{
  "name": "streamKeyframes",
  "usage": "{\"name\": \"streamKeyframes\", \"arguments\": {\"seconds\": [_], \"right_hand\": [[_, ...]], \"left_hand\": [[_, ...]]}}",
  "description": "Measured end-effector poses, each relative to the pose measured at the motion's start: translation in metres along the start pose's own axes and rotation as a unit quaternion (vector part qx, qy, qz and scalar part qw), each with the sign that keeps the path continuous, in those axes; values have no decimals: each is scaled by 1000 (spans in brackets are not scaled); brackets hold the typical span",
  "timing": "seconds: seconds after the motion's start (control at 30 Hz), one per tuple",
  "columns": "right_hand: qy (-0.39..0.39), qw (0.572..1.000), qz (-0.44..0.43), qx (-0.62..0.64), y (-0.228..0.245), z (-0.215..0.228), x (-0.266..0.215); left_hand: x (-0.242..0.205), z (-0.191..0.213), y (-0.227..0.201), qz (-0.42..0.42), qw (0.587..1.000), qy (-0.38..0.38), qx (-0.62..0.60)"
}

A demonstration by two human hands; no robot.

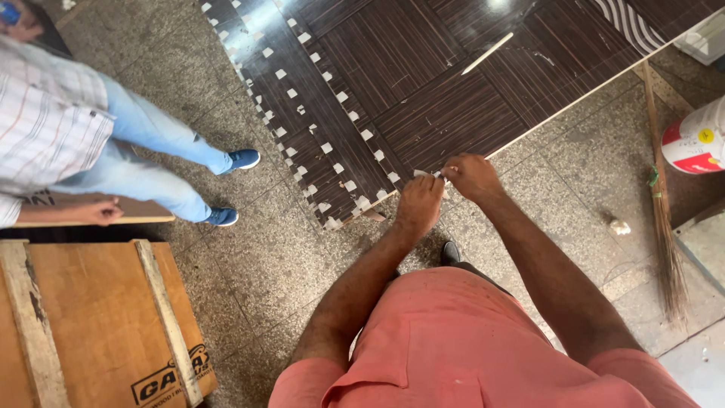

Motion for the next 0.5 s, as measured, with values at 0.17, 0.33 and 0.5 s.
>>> {"name": "streamKeyframes", "arguments": {"seconds": [0.17,0.33,0.5], "right_hand": [[128,987,-59,-76,21,-12,10],[164,973,-47,-155,39,-24,24],[159,987,-13,-18,37,-30,22]], "left_hand": [[-11,-6,-10,-36,996,-39,77],[-19,-19,-14,-58,992,-34,104],[-29,-8,-21,-52,994,-58,79]]}}
Point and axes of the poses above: each hand's wrist, its own x-axis towards the middle knuckle, its own z-axis out of the back of the hand, y = z × x, the point moved 10 cm from there along x, towards the middle knuckle, and after that the axes turned 2 degrees about -x, right-handed, at the moved point
